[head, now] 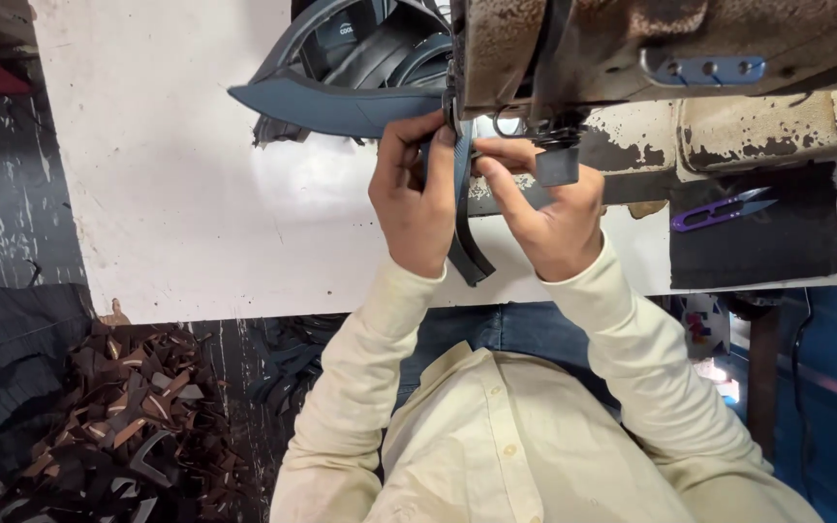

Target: Stitching upper components of shoes using an industrial sewing machine.

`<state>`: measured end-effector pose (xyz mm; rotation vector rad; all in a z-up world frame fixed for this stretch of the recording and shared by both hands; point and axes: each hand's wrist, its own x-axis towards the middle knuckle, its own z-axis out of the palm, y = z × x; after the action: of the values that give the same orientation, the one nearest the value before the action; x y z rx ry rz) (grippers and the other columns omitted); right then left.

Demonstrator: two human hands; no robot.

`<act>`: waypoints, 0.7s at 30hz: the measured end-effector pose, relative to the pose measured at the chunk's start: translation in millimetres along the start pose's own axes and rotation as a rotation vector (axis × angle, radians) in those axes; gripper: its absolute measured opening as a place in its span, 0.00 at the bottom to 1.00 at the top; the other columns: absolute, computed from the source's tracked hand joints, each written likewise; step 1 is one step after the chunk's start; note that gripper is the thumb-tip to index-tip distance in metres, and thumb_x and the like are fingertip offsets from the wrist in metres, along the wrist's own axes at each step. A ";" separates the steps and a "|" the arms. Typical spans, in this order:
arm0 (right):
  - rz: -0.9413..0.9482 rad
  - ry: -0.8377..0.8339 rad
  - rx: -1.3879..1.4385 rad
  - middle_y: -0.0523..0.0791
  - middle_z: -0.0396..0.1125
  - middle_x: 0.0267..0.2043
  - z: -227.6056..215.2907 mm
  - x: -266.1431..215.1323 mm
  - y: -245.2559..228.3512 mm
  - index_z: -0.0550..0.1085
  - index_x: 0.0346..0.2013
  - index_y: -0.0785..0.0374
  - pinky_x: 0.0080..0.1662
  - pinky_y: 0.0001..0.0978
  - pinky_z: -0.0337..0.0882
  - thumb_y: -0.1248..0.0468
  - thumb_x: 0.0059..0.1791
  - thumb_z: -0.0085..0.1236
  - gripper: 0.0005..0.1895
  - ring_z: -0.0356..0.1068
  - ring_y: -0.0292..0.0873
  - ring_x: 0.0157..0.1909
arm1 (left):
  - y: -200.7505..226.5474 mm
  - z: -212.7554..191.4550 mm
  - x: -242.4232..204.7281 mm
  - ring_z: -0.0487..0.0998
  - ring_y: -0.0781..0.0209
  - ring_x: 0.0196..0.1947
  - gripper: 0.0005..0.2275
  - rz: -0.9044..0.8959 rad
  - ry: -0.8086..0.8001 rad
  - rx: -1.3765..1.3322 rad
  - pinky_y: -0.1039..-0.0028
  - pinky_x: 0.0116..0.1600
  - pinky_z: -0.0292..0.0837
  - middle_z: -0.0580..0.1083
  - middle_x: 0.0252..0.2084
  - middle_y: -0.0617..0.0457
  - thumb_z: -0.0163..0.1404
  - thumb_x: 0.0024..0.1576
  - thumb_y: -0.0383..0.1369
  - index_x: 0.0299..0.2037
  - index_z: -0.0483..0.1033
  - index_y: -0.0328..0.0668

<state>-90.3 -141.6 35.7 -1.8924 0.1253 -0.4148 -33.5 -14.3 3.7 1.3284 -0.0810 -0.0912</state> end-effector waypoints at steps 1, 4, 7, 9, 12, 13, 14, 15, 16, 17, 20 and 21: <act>0.042 0.008 0.048 0.48 0.77 0.45 2.6 2.5 -0.6 0.77 0.52 0.72 0.49 0.26 0.76 0.72 0.56 0.60 0.11 0.78 0.37 0.45 | 1.7 -0.6 -2.8 0.75 0.72 0.45 0.09 0.012 -0.032 -0.006 0.79 0.51 0.72 0.77 0.48 0.52 0.50 0.69 0.25 0.57 0.73 0.32; 0.087 0.004 0.099 0.47 0.77 0.46 2.9 7.6 2.5 0.78 0.52 0.72 0.49 0.25 0.77 0.72 0.54 0.63 0.12 0.76 0.35 0.45 | 18.7 -2.0 -13.9 0.76 0.73 0.43 0.16 -0.023 -0.063 0.276 0.82 0.45 0.72 0.78 0.56 0.51 0.47 0.67 0.27 0.65 0.70 0.34; 0.147 0.006 0.157 0.48 0.77 0.46 4.3 6.9 4.8 0.79 0.51 0.73 0.48 0.25 0.76 0.72 0.54 0.63 0.12 0.76 0.34 0.45 | 8.6 -4.2 -16.2 0.74 0.71 0.40 0.17 -0.020 -0.050 0.323 0.81 0.43 0.71 0.78 0.58 0.49 0.48 0.68 0.27 0.67 0.71 0.35; 0.156 0.008 0.180 0.48 0.77 0.45 5.2 5.6 7.4 0.79 0.51 0.73 0.48 0.24 0.77 0.72 0.54 0.63 0.11 0.76 0.34 0.44 | 6.9 -5.3 -19.1 0.76 0.70 0.47 0.17 0.008 -0.075 0.238 0.80 0.49 0.72 0.77 0.59 0.50 0.47 0.69 0.27 0.68 0.69 0.35; 0.152 0.003 0.212 0.48 0.77 0.45 6.1 8.4 9.0 0.79 0.50 0.73 0.49 0.24 0.77 0.73 0.54 0.63 0.10 0.76 0.34 0.44 | 7.9 -4.9 -17.6 0.78 0.70 0.51 0.17 0.010 -0.090 0.150 0.80 0.52 0.73 0.76 0.60 0.51 0.45 0.70 0.27 0.69 0.67 0.36; 0.148 0.000 0.218 0.48 0.77 0.46 6.9 7.1 9.7 0.79 0.49 0.73 0.50 0.25 0.77 0.73 0.54 0.63 0.09 0.76 0.34 0.45 | 7.9 -5.5 -18.9 0.77 0.71 0.47 0.17 -0.024 -0.084 0.146 0.81 0.48 0.73 0.77 0.59 0.51 0.45 0.69 0.27 0.68 0.67 0.37; 0.150 -0.004 0.221 0.48 0.77 0.46 7.6 6.2 9.5 0.79 0.49 0.73 0.50 0.25 0.77 0.73 0.54 0.63 0.09 0.76 0.34 0.45 | 7.0 -5.5 -20.0 0.77 0.71 0.47 0.17 -0.026 -0.080 0.149 0.81 0.48 0.73 0.77 0.59 0.51 0.45 0.69 0.27 0.68 0.67 0.37; 0.169 -0.005 0.234 0.47 0.77 0.46 7.6 6.3 9.2 0.79 0.49 0.73 0.50 0.24 0.77 0.73 0.54 0.62 0.09 0.75 0.34 0.45 | 6.4 -4.7 -20.2 0.78 0.70 0.48 0.17 -0.023 -0.065 0.166 0.81 0.48 0.73 0.77 0.58 0.50 0.46 0.69 0.27 0.68 0.68 0.36; 0.188 -0.005 0.247 0.47 0.77 0.45 7.1 6.5 8.6 0.79 0.49 0.73 0.49 0.24 0.77 0.72 0.54 0.62 0.09 0.75 0.33 0.45 | 6.0 -3.3 -20.3 0.78 0.70 0.48 0.16 -0.019 -0.050 0.183 0.80 0.48 0.73 0.78 0.57 0.50 0.46 0.69 0.27 0.68 0.69 0.36; 0.187 -0.004 0.247 0.47 0.77 0.45 6.3 7.1 6.8 0.79 0.49 0.73 0.49 0.24 0.77 0.72 0.54 0.62 0.09 0.75 0.33 0.45 | 4.4 -2.3 -19.5 0.78 0.70 0.48 0.16 -0.018 -0.051 0.183 0.80 0.48 0.73 0.78 0.57 0.50 0.46 0.69 0.27 0.68 0.69 0.36; 0.128 -0.002 0.184 0.47 0.77 0.44 3.5 9.8 1.1 0.79 0.49 0.72 0.49 0.24 0.76 0.72 0.54 0.63 0.09 0.75 0.33 0.44 | 0.4 2.1 -14.6 0.79 0.69 0.48 0.15 -0.024 -0.027 0.165 0.79 0.51 0.74 0.79 0.54 0.50 0.47 0.70 0.27 0.66 0.70 0.35; 0.136 0.003 0.168 0.47 0.77 0.43 3.1 8.8 -0.8 0.80 0.48 0.72 0.47 0.23 0.76 0.72 0.54 0.63 0.08 0.75 0.33 0.43 | -1.2 3.1 -14.1 0.78 0.69 0.49 0.15 0.002 -0.014 0.189 0.78 0.52 0.74 0.78 0.54 0.50 0.47 0.70 0.27 0.66 0.71 0.35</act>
<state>-81.1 -141.1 37.5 -1.7068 0.2139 -0.3255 -47.9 -16.1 3.2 1.5162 -0.1046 -0.0927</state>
